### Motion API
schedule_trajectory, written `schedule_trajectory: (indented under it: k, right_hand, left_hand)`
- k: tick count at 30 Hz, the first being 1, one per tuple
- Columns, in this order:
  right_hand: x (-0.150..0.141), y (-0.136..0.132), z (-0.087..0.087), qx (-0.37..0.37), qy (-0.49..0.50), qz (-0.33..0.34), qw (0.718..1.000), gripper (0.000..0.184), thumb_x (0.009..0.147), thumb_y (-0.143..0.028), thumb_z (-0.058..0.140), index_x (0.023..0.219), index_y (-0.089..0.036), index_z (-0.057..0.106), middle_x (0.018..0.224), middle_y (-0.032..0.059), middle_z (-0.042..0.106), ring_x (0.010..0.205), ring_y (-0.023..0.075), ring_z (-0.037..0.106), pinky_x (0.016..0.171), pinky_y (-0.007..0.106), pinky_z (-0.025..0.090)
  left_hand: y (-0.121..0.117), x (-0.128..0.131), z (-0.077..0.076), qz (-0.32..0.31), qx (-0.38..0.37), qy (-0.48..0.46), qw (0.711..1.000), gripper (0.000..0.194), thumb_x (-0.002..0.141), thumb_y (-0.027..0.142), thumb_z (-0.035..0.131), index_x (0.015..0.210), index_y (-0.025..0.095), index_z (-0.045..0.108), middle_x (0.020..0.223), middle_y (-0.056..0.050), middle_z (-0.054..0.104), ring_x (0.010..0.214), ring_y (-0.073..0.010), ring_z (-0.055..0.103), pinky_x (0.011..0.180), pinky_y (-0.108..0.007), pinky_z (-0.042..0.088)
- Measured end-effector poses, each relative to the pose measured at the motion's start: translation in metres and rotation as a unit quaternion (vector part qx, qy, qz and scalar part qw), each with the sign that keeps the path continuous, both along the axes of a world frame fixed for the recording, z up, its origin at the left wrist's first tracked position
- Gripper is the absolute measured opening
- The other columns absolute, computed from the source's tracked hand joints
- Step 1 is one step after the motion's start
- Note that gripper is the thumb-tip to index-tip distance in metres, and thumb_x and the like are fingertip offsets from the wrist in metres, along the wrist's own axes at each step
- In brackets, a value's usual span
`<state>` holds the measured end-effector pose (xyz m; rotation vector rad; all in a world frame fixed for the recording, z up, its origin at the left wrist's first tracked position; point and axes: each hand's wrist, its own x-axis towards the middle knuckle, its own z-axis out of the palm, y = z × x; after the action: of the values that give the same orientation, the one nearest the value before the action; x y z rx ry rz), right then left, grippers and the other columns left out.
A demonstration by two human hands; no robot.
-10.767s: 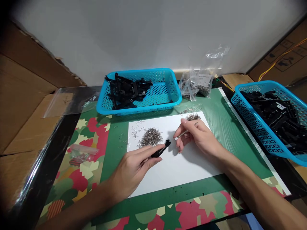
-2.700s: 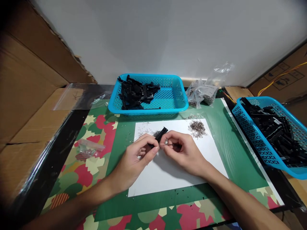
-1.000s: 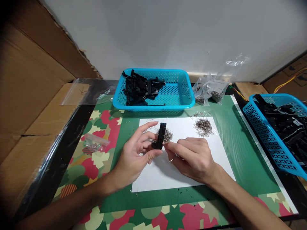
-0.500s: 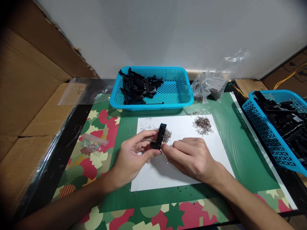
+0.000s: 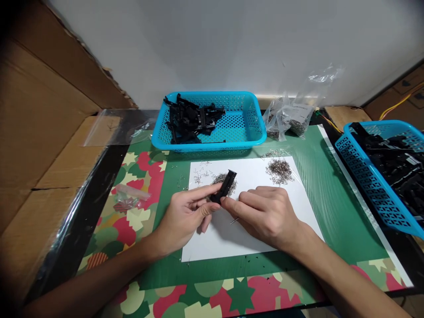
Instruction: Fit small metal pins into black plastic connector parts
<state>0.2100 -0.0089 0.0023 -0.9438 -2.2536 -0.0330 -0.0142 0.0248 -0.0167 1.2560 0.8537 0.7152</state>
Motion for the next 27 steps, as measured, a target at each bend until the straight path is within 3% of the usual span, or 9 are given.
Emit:
schedule_trajectory:
  k: [3, 7, 11, 13, 16, 19, 22, 25, 27]
  right_hand:
    - [0.003, 0.002, -0.002, -0.025, 0.006, -0.007, 1.0, 0.011, 0.101, -0.013, 0.07, 0.111, -0.014, 0.073, 0.06, -0.0059, 0.061, 0.048, 0.0112, 0.049, 0.05, 0.03, 0.033]
    - [0.009, 0.004, -0.002, -0.04, 0.02, -0.005, 0.999, 0.02, 0.102, -0.009, 0.067, 0.12, -0.015, 0.069, 0.073, -0.003, 0.074, 0.055, 0.0106, 0.061, 0.054, 0.028, 0.041]
    - [0.014, 0.005, 0.0, -0.019, -0.014, 0.001, 1.0, 0.017, 0.105, -0.009, 0.061, 0.118, -0.017, 0.071, 0.06, -0.0063, 0.058, 0.048, 0.0107, 0.048, 0.05, 0.03, 0.032]
    - [0.018, 0.005, 0.0, -0.004, -0.031, -0.004, 1.0, 0.02, 0.104, -0.008, 0.062, 0.119, -0.018, 0.071, 0.059, -0.0073, 0.053, 0.048, 0.0105, 0.044, 0.05, 0.03, 0.03]
    - [0.023, 0.006, -0.003, 0.002, -0.04, -0.009, 0.999, 0.023, 0.102, -0.007, 0.064, 0.12, -0.019, 0.071, 0.06, -0.0071, 0.052, 0.05, 0.0108, 0.044, 0.051, 0.03, 0.03]
    - [0.025, 0.008, -0.005, -0.001, -0.039, -0.004, 0.999, 0.022, 0.101, -0.007, 0.065, 0.119, -0.018, 0.071, 0.059, -0.007, 0.052, 0.05, 0.0112, 0.045, 0.052, 0.03, 0.03]
    - [0.023, 0.009, -0.003, -0.013, -0.045, -0.008, 0.999, 0.013, 0.103, -0.012, 0.065, 0.112, -0.018, 0.072, 0.059, -0.0064, 0.053, 0.049, 0.0115, 0.046, 0.051, 0.031, 0.029]
    - [0.02, 0.008, 0.002, -0.021, -0.032, -0.026, 0.999, 0.005, 0.104, -0.02, 0.068, 0.102, -0.019, 0.073, 0.06, -0.0043, 0.056, 0.049, 0.0117, 0.048, 0.049, 0.031, 0.031]
    - [0.02, 0.006, 0.005, -0.023, 0.012, -0.048, 0.999, 0.005, 0.103, -0.019, 0.068, 0.101, -0.019, 0.073, 0.064, -0.0018, 0.061, 0.052, 0.0123, 0.052, 0.051, 0.03, 0.036]
  left_hand:
    - [0.001, -0.002, 0.0, -0.025, 0.016, -0.007, 1.0, 0.066, 0.1, 0.06, 0.069, 0.143, 0.009, 0.072, 0.051, 0.003, 0.056, 0.045, -0.0111, 0.045, 0.046, -0.025, 0.037]
    - [0.001, -0.006, 0.001, -0.065, 0.048, 0.002, 0.997, 0.059, 0.108, 0.057, 0.058, 0.143, 0.011, 0.072, 0.058, 0.002, 0.058, 0.052, -0.0118, 0.048, 0.053, -0.026, 0.039]
    - [0.002, -0.006, 0.003, -0.077, 0.09, 0.014, 0.993, 0.05, 0.111, 0.052, 0.053, 0.14, 0.017, 0.074, 0.081, -0.004, 0.067, 0.058, -0.0107, 0.054, 0.059, -0.026, 0.046]
    - [0.002, -0.004, 0.004, -0.062, 0.101, 0.022, 0.993, 0.045, 0.11, 0.05, 0.057, 0.141, 0.021, 0.073, 0.103, -0.008, 0.071, 0.061, -0.0093, 0.055, 0.059, -0.025, 0.048]
    - [0.001, -0.001, 0.006, -0.015, 0.122, 0.05, 0.991, 0.042, 0.098, 0.041, 0.078, 0.136, 0.024, 0.073, 0.121, -0.008, 0.07, 0.065, -0.0081, 0.057, 0.054, -0.021, 0.045]
    - [-0.002, 0.0, 0.006, 0.026, 0.16, 0.084, 0.983, 0.031, 0.093, 0.03, 0.083, 0.12, 0.019, 0.074, 0.097, -0.002, 0.07, 0.057, -0.0064, 0.051, 0.049, -0.02, 0.036]
    - [-0.004, 0.0, 0.004, 0.055, 0.199, 0.116, 0.971, 0.015, 0.097, 0.029, 0.077, 0.108, 0.018, 0.075, 0.062, 0.008, 0.05, 0.049, -0.0077, 0.038, 0.047, -0.022, 0.031]
    - [-0.005, 0.0, 0.002, 0.066, 0.242, 0.151, 0.956, 0.015, 0.097, 0.029, 0.076, 0.109, 0.019, 0.076, 0.053, 0.011, 0.035, 0.047, -0.0093, 0.033, 0.047, -0.023, 0.031]
    - [-0.006, 0.0, 0.001, 0.065, 0.276, 0.168, 0.944, 0.014, 0.096, 0.027, 0.077, 0.109, 0.02, 0.077, 0.053, 0.011, 0.042, 0.047, -0.0094, 0.037, 0.049, -0.023, 0.036]
